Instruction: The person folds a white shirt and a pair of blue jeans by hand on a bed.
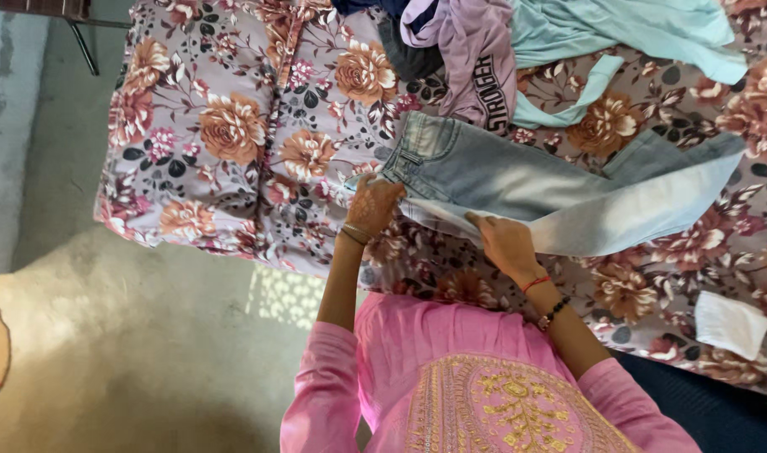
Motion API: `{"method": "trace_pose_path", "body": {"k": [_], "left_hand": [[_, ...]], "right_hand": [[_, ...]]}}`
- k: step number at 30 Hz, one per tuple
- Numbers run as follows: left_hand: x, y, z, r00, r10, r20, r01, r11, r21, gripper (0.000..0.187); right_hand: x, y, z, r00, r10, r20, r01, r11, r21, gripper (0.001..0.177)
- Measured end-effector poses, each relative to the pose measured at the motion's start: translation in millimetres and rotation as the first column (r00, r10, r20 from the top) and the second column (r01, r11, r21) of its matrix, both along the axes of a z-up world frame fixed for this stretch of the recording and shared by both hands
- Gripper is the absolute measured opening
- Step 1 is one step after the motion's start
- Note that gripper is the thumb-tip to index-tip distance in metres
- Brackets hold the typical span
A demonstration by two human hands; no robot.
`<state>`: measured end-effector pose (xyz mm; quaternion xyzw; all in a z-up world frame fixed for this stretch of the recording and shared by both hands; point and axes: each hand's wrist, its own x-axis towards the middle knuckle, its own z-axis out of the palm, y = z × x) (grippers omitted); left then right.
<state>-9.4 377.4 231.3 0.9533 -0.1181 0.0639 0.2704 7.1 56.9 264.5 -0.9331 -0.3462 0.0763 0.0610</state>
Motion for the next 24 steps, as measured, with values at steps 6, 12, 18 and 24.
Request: {"method": "trace_pose_path", "body": {"k": [6,12,18,24], "left_hand": [[19,70,80,0.980,-0.065,0.189,0.077,0.995,-0.060,0.022],[-65,153,0,0.992,0.130,-0.011,-0.130,0.987,-0.099,0.021],[-143,167,-142,0.802,0.272,-0.532,-0.374,0.923,-0.092,0.034],[-138,167,-202,0.689,0.634,-0.350,-0.724,0.597,-0.346,0.053]], "right_hand": [[-16,78,49,0.968,-0.159,0.195,0.085,0.936,0.342,0.055],[-46,151,3,0.967,0.035,-0.251,0.018,0.978,0.206,0.052],[-24,170,-101,0.837,0.180,-0.517,-0.107,0.980,0.167,0.046],[87,176,-126,0.921,-0.044,-0.388,0.141,0.964,0.225,0.040]]}}
